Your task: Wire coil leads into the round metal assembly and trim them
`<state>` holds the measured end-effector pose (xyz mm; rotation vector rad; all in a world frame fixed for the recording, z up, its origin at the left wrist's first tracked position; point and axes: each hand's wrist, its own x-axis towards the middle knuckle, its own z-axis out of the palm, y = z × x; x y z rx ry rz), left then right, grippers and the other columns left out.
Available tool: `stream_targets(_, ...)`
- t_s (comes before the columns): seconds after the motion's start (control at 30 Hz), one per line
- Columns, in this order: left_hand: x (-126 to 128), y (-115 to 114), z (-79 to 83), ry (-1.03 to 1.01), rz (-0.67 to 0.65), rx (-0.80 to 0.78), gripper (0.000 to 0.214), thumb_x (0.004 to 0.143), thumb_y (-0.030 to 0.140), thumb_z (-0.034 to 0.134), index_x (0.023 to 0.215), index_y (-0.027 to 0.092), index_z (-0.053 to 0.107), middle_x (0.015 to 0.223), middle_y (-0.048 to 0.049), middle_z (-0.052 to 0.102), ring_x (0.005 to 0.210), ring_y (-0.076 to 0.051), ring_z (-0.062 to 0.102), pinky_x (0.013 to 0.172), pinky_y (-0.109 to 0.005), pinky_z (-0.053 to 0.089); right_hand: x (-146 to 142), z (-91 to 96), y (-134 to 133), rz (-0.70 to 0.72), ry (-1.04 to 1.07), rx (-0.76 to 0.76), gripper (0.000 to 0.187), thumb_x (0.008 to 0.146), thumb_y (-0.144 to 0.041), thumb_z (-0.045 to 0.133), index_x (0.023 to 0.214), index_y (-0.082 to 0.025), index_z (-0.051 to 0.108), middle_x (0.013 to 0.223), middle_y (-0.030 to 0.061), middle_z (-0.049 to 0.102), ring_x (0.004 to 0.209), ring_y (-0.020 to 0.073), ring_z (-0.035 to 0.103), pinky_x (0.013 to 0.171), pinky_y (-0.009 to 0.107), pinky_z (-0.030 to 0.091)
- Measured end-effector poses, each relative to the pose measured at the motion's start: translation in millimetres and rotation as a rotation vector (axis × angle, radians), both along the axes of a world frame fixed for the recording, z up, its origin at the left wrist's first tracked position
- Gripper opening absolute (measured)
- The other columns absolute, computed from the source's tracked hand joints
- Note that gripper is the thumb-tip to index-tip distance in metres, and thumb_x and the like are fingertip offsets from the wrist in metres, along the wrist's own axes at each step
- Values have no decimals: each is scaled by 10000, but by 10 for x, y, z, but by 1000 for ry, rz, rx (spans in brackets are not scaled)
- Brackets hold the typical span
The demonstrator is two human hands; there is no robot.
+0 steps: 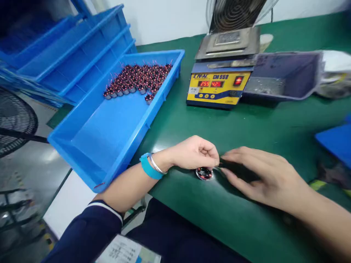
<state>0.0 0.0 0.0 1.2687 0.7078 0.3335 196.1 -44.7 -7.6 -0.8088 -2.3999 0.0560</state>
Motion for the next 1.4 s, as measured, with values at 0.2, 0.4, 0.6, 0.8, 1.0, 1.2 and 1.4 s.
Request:
stream_targets(0.2, -11, -16, -23, -18, 7, -53, 13, 678, 39, 561, 675, 45, 551, 556, 8, 567, 489, -21, 490, 491, -144, 375, 39, 10, -1, 100, -124, 189, 241, 800, -61, 573, 1031, -99, 513, 962, 106, 618, 793, 153, 560, 678, 300, 437)
stream_targets(0.4, -6, -16, 1, -8, 24, -31, 22, 683, 29, 546, 670, 45, 539, 528, 22, 538, 462, -18, 464, 478, -147, 370, -24, -5, -26, 15, 57, -223, 104, 847, -181, 532, 931, -137, 574, 877, 63, 641, 728, 138, 589, 641, 271, 442)
stream_targets(0.6, -7, -14, -11, -14, -15, -1, 25, 694, 51, 562, 687, 45, 539, 534, 19, 537, 460, -22, 471, 450, -141, 366, -145, 1, -33, 27, 242, -1035, 387, 979, -382, 266, 723, -145, 434, 566, 19, 550, 467, 85, 513, 472, 211, 443)
stream_targets(0.8, 5, -7, 3, -22, 25, -51, 27, 674, 20, 552, 659, 39, 539, 534, 17, 541, 477, -18, 483, 482, -135, 390, -7, 2, -25, -23, -36, 48, 166, 813, -166, 601, 954, -137, 518, 833, 49, 607, 698, 102, 555, 613, 245, 440)
stream_targets(1.0, 13, -22, 15, -31, 18, -57, 37, 679, 17, 541, 659, 46, 534, 520, 20, 538, 451, -22, 469, 463, -144, 373, -82, 30, -55, -68, 99, -313, 95, 844, -239, 544, 853, -150, 574, 800, 56, 632, 657, 126, 573, 588, 266, 411)
stream_targets(1.2, -6, -28, -12, -44, -22, -27, 15, 692, 41, 559, 686, 46, 545, 540, 0, 556, 466, -41, 500, 455, -148, 380, -167, -6, -40, -20, 295, -1119, 410, 952, -446, 292, 714, -145, 437, 571, 38, 533, 459, 95, 497, 455, 227, 427)
stream_targets(1.4, 4, -15, -39, -41, 20, -42, 26, 679, 28, 568, 661, 41, 556, 559, -1, 564, 497, -24, 508, 497, -130, 407, 1, -13, -25, -33, -41, 25, 169, 815, -192, 593, 963, -136, 533, 852, 61, 619, 692, 109, 562, 617, 248, 443)
